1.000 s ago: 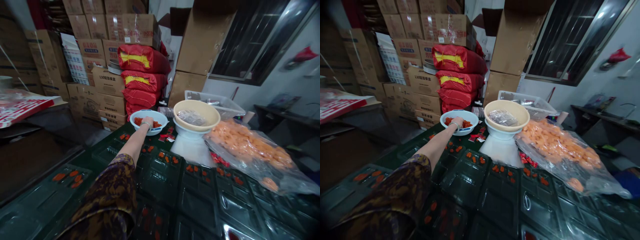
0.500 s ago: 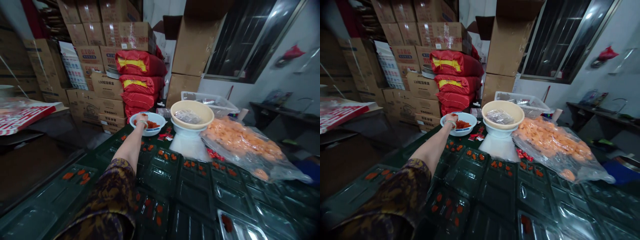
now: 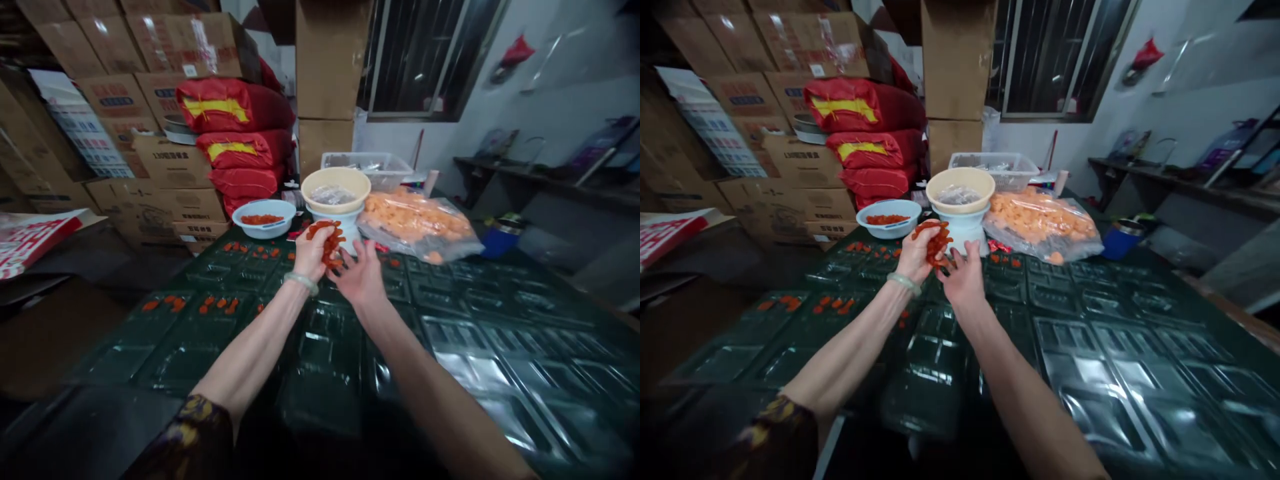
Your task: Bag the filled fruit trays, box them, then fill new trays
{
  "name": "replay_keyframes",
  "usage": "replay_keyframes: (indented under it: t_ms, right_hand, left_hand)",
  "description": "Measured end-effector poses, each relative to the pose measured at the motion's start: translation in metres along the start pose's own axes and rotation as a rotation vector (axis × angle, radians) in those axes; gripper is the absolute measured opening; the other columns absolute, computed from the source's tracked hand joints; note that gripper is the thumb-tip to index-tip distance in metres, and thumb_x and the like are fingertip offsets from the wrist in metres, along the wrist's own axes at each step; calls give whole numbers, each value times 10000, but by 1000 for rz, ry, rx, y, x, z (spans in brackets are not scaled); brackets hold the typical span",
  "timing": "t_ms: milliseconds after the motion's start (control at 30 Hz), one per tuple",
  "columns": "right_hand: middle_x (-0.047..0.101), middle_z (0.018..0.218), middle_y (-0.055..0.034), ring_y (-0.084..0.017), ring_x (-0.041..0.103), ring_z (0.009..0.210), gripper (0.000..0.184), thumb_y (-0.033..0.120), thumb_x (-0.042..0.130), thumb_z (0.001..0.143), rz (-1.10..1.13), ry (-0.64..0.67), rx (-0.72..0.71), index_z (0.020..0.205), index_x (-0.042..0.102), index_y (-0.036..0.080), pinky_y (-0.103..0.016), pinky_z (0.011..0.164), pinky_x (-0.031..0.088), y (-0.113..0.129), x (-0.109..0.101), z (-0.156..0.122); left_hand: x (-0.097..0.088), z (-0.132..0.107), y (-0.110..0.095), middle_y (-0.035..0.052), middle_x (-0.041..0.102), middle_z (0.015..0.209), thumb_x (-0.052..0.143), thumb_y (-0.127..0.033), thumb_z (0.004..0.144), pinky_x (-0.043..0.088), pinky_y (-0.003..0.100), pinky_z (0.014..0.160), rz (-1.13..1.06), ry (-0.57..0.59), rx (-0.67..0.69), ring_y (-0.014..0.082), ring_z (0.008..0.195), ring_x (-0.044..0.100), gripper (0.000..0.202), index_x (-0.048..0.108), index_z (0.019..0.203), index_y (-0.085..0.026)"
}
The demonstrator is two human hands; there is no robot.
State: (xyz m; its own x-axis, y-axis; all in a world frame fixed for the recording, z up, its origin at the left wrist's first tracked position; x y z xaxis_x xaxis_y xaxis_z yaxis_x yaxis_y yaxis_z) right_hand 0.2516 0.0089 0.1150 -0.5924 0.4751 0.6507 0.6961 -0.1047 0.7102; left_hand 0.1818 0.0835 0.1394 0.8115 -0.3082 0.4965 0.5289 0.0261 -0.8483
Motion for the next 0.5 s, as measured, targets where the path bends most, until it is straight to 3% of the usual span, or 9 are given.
replay_keyframes:
  t_ms: [133, 200, 300, 400, 500]
  right_hand:
    - [616, 916, -11, -134, 607, 809, 310, 487, 306, 899, 245, 42, 16, 963, 495, 250, -270, 707, 498, -11, 6, -21]
    - [623, 813, 1, -124, 603, 761, 279, 417, 317, 914, 328, 33, 52, 858, 511, 224, -248, 702, 490, -20, -5, -35]
    - [609, 684, 15, -127, 589, 675, 270, 352, 335, 909, 357, -11, 142, 754, 505, 212, -243, 657, 484, -44, -20, -47]
    - [583, 610, 12, -135, 571, 609, 299, 301, 301, 906, 304, -43, 219, 687, 479, 205, -258, 606, 483, -68, -23, -50]
    - [519, 538, 10, -123, 531, 530, 312, 212, 255, 896, 137, -29, 230, 643, 437, 197, -238, 513, 458, -76, -21, -47]
  left_hand:
    - [11, -63, 0, 26, 590, 818, 619, -111, 632, 489, 214, 687, 332, -23, 473, 117, 745, 593, 154, 647, 775, -160]
    - [10, -85, 0, 38, 581, 883, 616, -104, 642, 483, 218, 741, 421, -62, 582, 129, 822, 592, 152, 664, 772, -167]
    - [2, -100, 2, 21, 593, 841, 600, -175, 697, 479, 203, 598, 317, -158, 517, 103, 682, 589, 129, 642, 819, -180]
    - [-5, -101, 8, -33, 562, 661, 585, -221, 708, 409, 190, 445, 116, -234, 355, 76, 491, 524, 145, 595, 848, -185]
    - [-14, -94, 9, -55, 519, 587, 571, -209, 684, 370, 192, 408, -114, -326, 164, 80, 445, 509, 145, 544, 823, -176]
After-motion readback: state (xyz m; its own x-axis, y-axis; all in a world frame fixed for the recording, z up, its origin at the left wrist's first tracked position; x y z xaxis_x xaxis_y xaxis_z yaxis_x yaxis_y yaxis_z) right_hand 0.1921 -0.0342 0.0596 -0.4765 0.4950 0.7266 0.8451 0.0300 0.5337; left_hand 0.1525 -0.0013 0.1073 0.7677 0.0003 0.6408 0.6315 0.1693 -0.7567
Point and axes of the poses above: each hand's wrist, its own z-axis towards the middle knuckle, its own x-axis out of the palm, y = z × x, the point moved 4 cm from there along z, towards the middle knuckle
